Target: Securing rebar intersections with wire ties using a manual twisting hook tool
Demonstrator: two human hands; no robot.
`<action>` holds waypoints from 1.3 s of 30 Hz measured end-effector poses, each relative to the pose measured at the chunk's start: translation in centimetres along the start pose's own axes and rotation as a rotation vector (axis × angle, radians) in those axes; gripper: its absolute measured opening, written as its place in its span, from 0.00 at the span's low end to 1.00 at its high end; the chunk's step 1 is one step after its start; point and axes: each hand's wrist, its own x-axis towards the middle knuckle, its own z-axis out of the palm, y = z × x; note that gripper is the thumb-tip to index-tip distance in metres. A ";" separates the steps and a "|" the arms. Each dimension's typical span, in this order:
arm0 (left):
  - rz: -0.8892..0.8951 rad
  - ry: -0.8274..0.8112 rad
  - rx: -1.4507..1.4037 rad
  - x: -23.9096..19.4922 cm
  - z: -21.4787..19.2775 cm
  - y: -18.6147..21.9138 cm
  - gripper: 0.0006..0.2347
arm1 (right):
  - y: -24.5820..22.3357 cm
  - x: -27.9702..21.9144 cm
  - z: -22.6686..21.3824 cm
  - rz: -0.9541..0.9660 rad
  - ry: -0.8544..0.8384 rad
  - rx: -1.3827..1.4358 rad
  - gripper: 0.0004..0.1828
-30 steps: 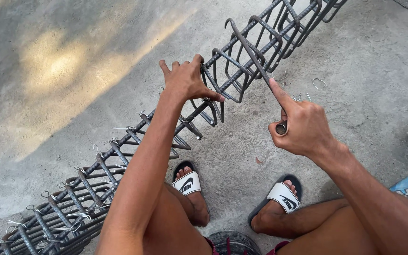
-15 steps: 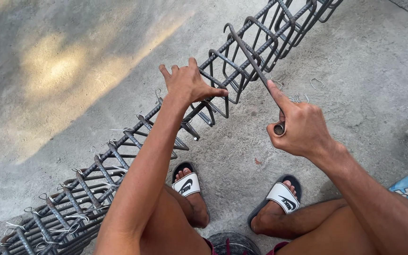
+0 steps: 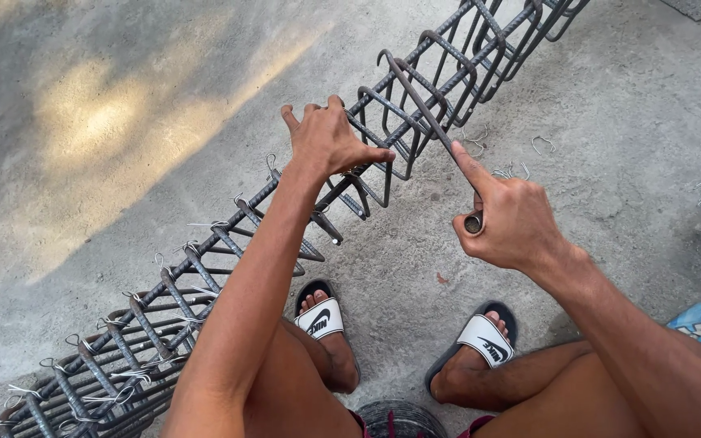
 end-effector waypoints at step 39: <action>0.169 0.242 -0.014 2.2 -0.9 -4.4 0.11 | 12.4 -1.6 -6.8 0.494 0.141 0.269 0.33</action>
